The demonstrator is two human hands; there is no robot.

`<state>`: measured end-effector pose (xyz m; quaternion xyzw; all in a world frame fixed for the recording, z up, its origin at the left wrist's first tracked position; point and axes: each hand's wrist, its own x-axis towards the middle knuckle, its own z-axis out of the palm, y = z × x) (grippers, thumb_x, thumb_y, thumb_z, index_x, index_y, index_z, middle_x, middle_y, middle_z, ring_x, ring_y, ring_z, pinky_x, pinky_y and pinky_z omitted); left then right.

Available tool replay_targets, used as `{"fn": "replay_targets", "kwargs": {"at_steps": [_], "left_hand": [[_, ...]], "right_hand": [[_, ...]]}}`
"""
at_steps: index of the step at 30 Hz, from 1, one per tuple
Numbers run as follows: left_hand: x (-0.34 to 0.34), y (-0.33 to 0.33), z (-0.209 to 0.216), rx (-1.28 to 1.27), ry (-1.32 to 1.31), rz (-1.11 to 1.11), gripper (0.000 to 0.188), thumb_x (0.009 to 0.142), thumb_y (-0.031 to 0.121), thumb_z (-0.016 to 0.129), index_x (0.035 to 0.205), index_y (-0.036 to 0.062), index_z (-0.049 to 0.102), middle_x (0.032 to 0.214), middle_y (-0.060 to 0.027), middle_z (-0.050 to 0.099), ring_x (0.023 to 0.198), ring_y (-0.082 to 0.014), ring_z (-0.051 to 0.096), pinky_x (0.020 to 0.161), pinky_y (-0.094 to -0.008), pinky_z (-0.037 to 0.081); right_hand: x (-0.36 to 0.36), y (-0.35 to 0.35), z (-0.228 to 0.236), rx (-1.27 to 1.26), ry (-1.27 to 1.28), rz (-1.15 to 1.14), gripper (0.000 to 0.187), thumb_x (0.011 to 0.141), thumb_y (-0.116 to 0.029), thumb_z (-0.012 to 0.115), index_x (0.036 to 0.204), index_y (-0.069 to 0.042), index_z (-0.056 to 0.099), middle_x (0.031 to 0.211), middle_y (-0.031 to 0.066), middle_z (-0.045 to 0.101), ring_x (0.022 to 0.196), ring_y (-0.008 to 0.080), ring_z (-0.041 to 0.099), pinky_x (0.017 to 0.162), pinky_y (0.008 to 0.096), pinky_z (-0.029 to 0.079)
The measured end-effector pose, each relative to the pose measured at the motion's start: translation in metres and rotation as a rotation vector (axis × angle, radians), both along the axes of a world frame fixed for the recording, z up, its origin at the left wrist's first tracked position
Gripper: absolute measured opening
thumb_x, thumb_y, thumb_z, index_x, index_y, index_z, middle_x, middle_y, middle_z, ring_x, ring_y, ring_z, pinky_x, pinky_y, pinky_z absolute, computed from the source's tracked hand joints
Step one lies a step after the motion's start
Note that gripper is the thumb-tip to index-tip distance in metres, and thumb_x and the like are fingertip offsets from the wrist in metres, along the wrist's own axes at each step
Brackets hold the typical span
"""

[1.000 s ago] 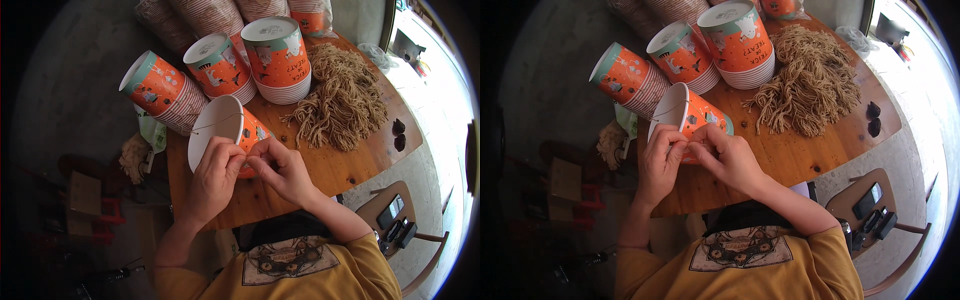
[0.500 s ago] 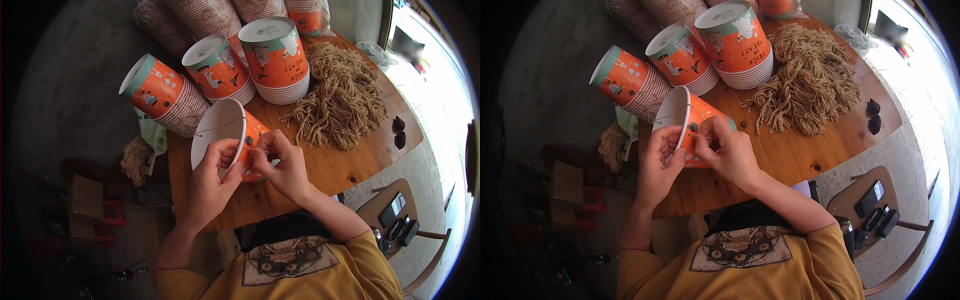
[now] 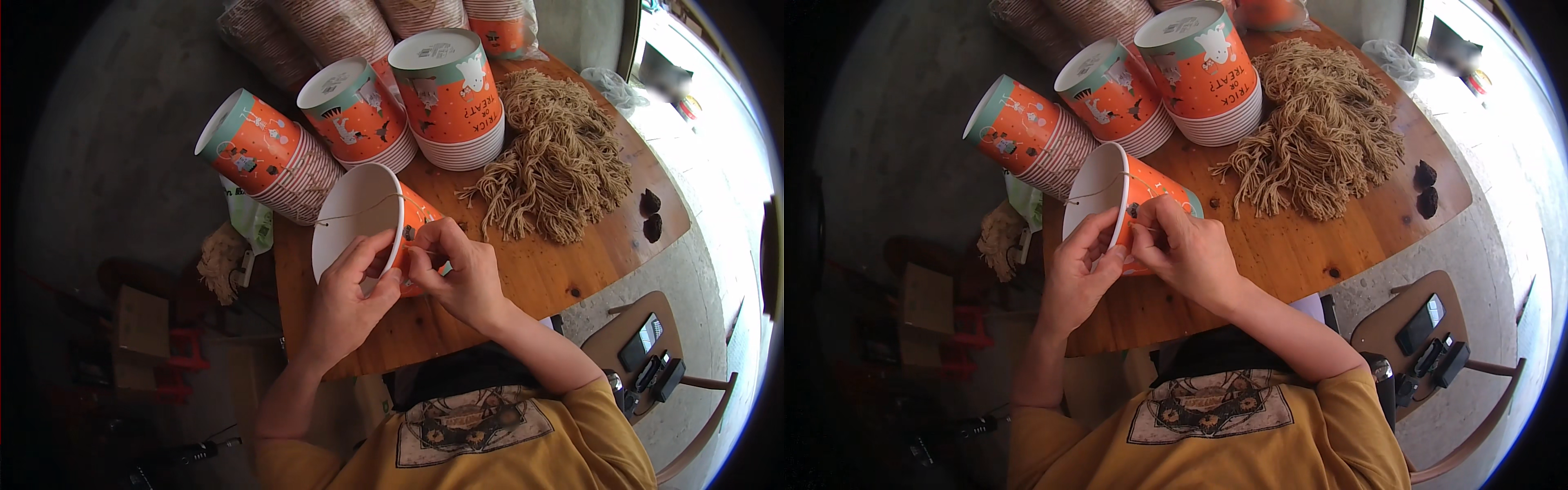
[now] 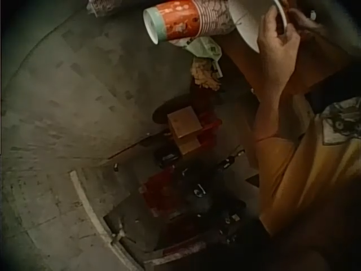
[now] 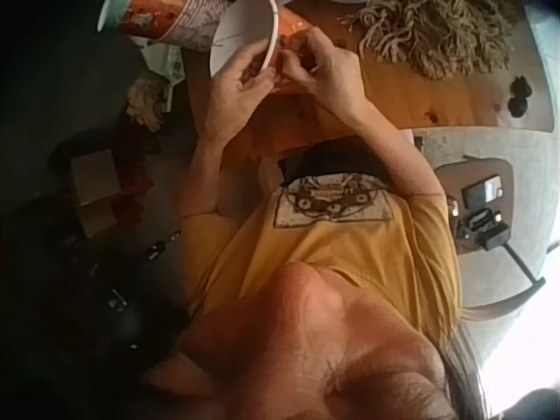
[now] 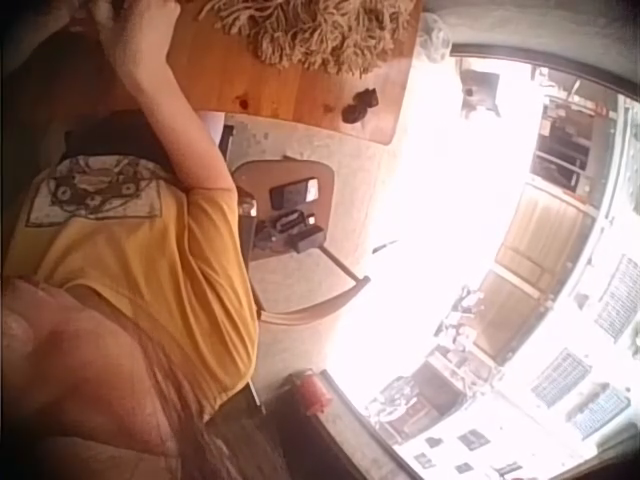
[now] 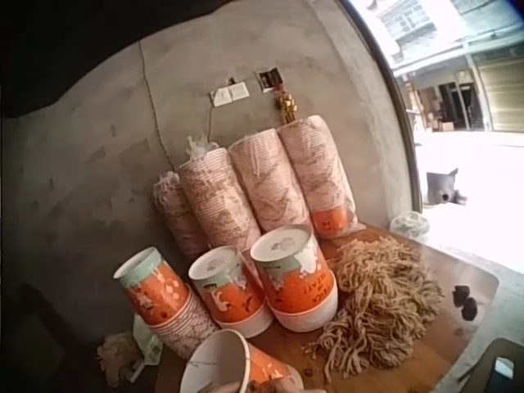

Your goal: Tie hemp strings onto paper bowls as part of a packaging process.

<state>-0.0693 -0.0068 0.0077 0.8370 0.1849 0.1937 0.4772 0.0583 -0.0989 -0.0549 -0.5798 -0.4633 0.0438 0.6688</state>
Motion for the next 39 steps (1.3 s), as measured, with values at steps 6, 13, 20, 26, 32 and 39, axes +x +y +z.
{"fn": "replay_targets", "kwargs": {"at_steps": [6, 13, 20, 26, 32, 39], "left_hand": [[0.000, -0.004, 0.003, -0.081, 0.013, -0.058, 0.031, 0.090, 0.002, 0.055, 0.121, -0.0009, 0.053, 0.105, -0.0098, 0.059, 0.095, -0.0158, 0.061, 0.081, -0.0285, 0.050], [0.016, 0.006, -0.002, -0.051, 0.132, -0.200, 0.018, 0.097, 0.007, 0.046, 0.111, -0.0008, 0.053, 0.096, -0.0094, 0.063, 0.086, -0.0150, 0.061, 0.074, -0.0291, 0.049], [0.043, -0.008, -0.001, 0.092, 0.216, -0.236, 0.006, 0.096, 0.006, 0.048, 0.095, 0.0006, 0.050, 0.086, -0.0042, 0.058, 0.081, -0.0091, 0.055, 0.075, -0.0262, 0.047], [0.039, 0.002, -0.008, 0.215, 0.083, -0.149, 0.006, 0.089, 0.005, 0.052, 0.092, 0.0026, 0.048, 0.084, -0.0082, 0.058, 0.074, -0.0160, 0.059, 0.063, -0.0332, 0.047], [0.060, -0.004, -0.005, -0.261, -0.020, -0.157, 0.004, 0.094, 0.008, 0.048, 0.093, 0.0043, 0.050, 0.087, -0.0027, 0.060, 0.076, -0.0087, 0.055, 0.069, -0.0246, 0.046], [0.083, -0.010, -0.009, -0.648, -0.025, -0.151, 0.011, 0.095, 0.014, 0.050, 0.104, 0.0084, 0.053, 0.086, 0.0014, 0.053, 0.074, -0.0063, 0.049, 0.068, -0.0221, 0.042]], "right_hand": [[0.003, -0.004, -0.001, -0.047, -0.041, -0.002, 0.015, 0.083, -0.011, 0.064, 0.088, -0.006, 0.051, 0.068, 0.0085, 0.063, 0.058, 0.0250, 0.065, 0.053, 0.0340, 0.052], [0.009, -0.026, -0.002, -0.156, 0.050, 0.064, 0.012, 0.087, -0.007, 0.064, 0.091, -0.002, 0.053, 0.074, 0.0039, 0.063, 0.062, 0.0122, 0.064, 0.056, 0.0243, 0.051], [0.031, -0.051, -0.009, -0.295, 0.104, 0.165, 0.015, 0.088, -0.007, 0.064, 0.099, -0.002, 0.055, 0.075, 0.0043, 0.063, 0.064, 0.0120, 0.065, 0.058, 0.0243, 0.051], [0.076, -0.072, 0.017, -0.250, -0.457, 0.178, 0.019, 0.082, -0.015, 0.068, 0.096, -0.008, 0.057, 0.072, 0.0038, 0.059, 0.072, 0.0215, 0.060, 0.077, 0.0350, 0.047], [0.088, -0.068, 0.044, -0.280, -0.242, 0.349, 0.012, 0.083, -0.005, 0.061, 0.094, -0.004, 0.059, 0.086, 0.0036, 0.059, 0.077, 0.0139, 0.058, 0.074, 0.0284, 0.046], [0.096, -0.037, 0.067, -0.251, -0.221, 0.561, 0.013, 0.084, -0.003, 0.056, 0.096, -0.002, 0.057, 0.091, 0.0090, 0.063, 0.081, 0.0207, 0.063, 0.071, 0.0314, 0.049]]}}
